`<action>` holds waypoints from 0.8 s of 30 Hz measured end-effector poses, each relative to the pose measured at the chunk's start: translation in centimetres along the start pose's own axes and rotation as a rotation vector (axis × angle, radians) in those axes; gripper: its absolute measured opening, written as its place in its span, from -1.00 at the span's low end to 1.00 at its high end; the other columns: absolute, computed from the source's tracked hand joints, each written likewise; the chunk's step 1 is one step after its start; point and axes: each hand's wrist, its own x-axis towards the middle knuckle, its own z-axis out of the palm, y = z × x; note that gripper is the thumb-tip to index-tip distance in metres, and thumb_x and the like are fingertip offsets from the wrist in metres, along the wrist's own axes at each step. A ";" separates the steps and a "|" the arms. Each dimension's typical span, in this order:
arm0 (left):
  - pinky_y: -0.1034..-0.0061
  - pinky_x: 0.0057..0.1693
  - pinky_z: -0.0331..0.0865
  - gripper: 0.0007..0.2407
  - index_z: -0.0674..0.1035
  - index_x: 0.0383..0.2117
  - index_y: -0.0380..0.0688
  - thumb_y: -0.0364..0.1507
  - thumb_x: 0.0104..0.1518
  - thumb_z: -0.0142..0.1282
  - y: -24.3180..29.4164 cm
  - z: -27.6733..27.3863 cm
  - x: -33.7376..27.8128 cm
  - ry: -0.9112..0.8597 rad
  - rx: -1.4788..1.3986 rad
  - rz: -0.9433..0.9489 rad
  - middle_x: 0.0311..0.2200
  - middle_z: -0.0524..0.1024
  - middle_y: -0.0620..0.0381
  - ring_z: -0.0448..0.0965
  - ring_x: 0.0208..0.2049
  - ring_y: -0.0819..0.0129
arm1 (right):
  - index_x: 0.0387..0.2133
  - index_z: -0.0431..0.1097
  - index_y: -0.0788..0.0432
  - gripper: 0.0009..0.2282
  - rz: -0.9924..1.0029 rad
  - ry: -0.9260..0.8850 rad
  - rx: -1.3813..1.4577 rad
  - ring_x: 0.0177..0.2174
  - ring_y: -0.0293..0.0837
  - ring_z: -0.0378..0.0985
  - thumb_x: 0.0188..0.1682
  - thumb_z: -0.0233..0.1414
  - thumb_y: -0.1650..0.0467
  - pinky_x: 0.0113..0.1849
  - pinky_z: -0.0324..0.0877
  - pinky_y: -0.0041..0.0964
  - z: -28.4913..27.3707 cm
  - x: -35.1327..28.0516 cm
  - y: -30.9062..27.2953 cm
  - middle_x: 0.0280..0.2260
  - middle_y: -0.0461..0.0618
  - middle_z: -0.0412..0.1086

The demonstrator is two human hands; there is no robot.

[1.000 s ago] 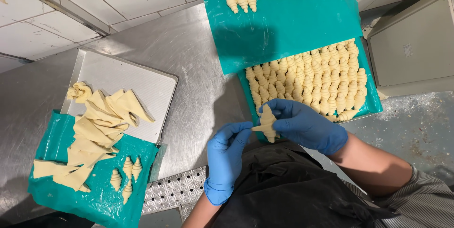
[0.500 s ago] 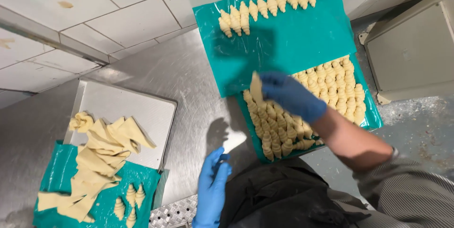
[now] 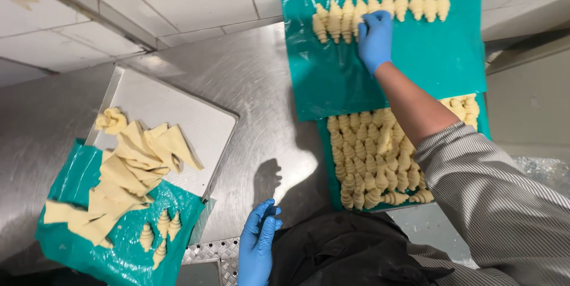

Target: Rolling triangular pieces of dough into croissants and placing them on a tray.

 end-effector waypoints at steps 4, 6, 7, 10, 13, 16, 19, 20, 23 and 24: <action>0.54 0.05 0.45 -0.66 0.53 0.14 -0.19 -0.40 0.26 0.01 -1.0 -1.5 0.5 0.069 -0.036 0.006 -0.09 0.60 0.03 0.54 -0.21 0.42 | 0.31 0.11 0.41 -0.53 -0.347 0.007 -0.309 0.28 0.37 0.07 0.19 0.06 0.43 0.29 0.08 0.14 2.1 -1.4 -0.6 0.29 0.44 0.04; 0.55 0.05 0.43 -0.67 0.53 0.14 -0.17 -0.40 0.26 0.00 -0.9 -2.6 0.8 0.106 -0.040 -0.047 -0.09 0.61 0.05 0.53 -0.21 0.42 | 0.42 -0.09 0.48 -0.38 -0.535 -0.076 -0.361 0.38 0.45 -0.18 0.24 0.10 0.37 0.35 -0.12 0.21 2.9 -1.8 0.1 0.39 0.52 -0.19; 0.56 0.05 0.44 -0.67 0.54 0.13 -0.19 -0.42 0.24 0.03 -0.7 -3.3 1.2 0.101 -0.033 0.018 -0.08 0.60 0.06 0.54 -0.15 0.45 | 0.40 -0.12 0.48 -0.33 -0.490 -0.142 -0.441 0.36 0.46 -0.23 0.22 0.12 0.34 0.34 -0.17 0.22 3.0 -1.7 0.1 0.39 0.53 -0.19; 0.57 0.08 0.43 -0.70 0.56 0.05 -0.24 -0.41 0.24 0.08 -0.5 -8.1 5.5 0.193 0.100 0.224 -0.09 0.60 0.08 0.54 -0.09 0.50 | 0.43 -0.09 0.41 -0.37 -0.417 -0.129 -0.335 0.41 0.39 -0.20 0.25 0.11 0.33 0.37 -0.15 0.16 1.1 -2.6 -0.4 0.43 0.48 -0.18; 0.40 0.05 0.39 -0.73 0.57 -0.01 -0.32 -0.38 0.28 0.13 1.4 -13.3 10.9 0.413 0.418 0.416 -0.14 0.56 -0.05 0.50 -0.12 0.29 | 0.40 0.10 0.33 -0.51 -0.371 -0.069 -0.124 0.41 0.30 0.01 0.28 0.07 0.37 0.38 0.02 0.08 -2.6 -6.0 -4.4 0.42 0.42 -0.04; 0.17 0.12 0.35 -0.74 0.55 0.02 -0.31 -0.41 0.29 0.10 6.0 -16.8 16.7 0.489 0.822 0.500 -0.13 0.53 -0.17 0.48 -0.07 -0.01 | 0.27 0.27 0.31 -0.62 -0.366 -0.097 -0.123 0.31 0.29 0.23 0.25 0.08 0.37 0.30 0.19 0.05 -5.6 -11.5 -6.6 0.32 0.38 0.16; 0.13 0.20 0.32 -0.62 0.51 0.10 -0.26 -0.46 0.11 0.02 6.8 -19.6 24.3 0.607 1.278 0.791 0.01 0.52 -0.17 0.47 0.06 -0.11 | 0.19 0.33 0.25 -0.67 -0.367 -0.150 -0.144 0.24 0.26 0.33 0.21 0.09 0.37 0.25 0.27 0.02 -7.3 -16.7 -7.3 0.25 0.34 0.25; 0.15 0.18 0.31 -0.51 0.50 0.14 -0.24 -0.48 -0.05 -0.03 6.3 -20.4 27.2 0.748 1.530 1.059 0.11 0.49 -0.19 0.46 0.10 -0.12 | 0.17 0.34 0.22 -0.68 -0.333 -0.175 -0.150 0.23 0.24 0.35 0.19 0.11 0.37 0.24 0.29 0.00 -8.1 -18.8 -7.3 0.23 0.32 0.27; 0.08 0.22 0.32 -0.60 0.49 0.10 -0.19 -0.46 0.07 -0.05 3.4 -21.4 32.0 0.704 1.651 0.961 0.09 0.50 -0.11 0.48 0.08 -0.01 | 0.11 0.40 0.21 -0.69 -0.200 -0.170 -0.195 0.20 0.19 0.37 0.12 0.12 0.40 0.20 0.29 0.00 -10.0 -22.9 -8.4 0.21 0.27 0.32; 0.08 0.22 0.32 -0.60 0.49 0.10 -0.19 -0.46 0.07 -0.05 3.5 -21.2 31.9 0.685 1.647 0.982 0.09 0.50 -0.11 0.48 0.08 -0.01 | 0.11 0.40 0.21 -0.69 -0.186 -0.153 -0.206 0.20 0.19 0.37 0.12 0.12 0.40 0.20 0.29 0.00 -10.4 -23.9 -8.6 0.21 0.27 0.32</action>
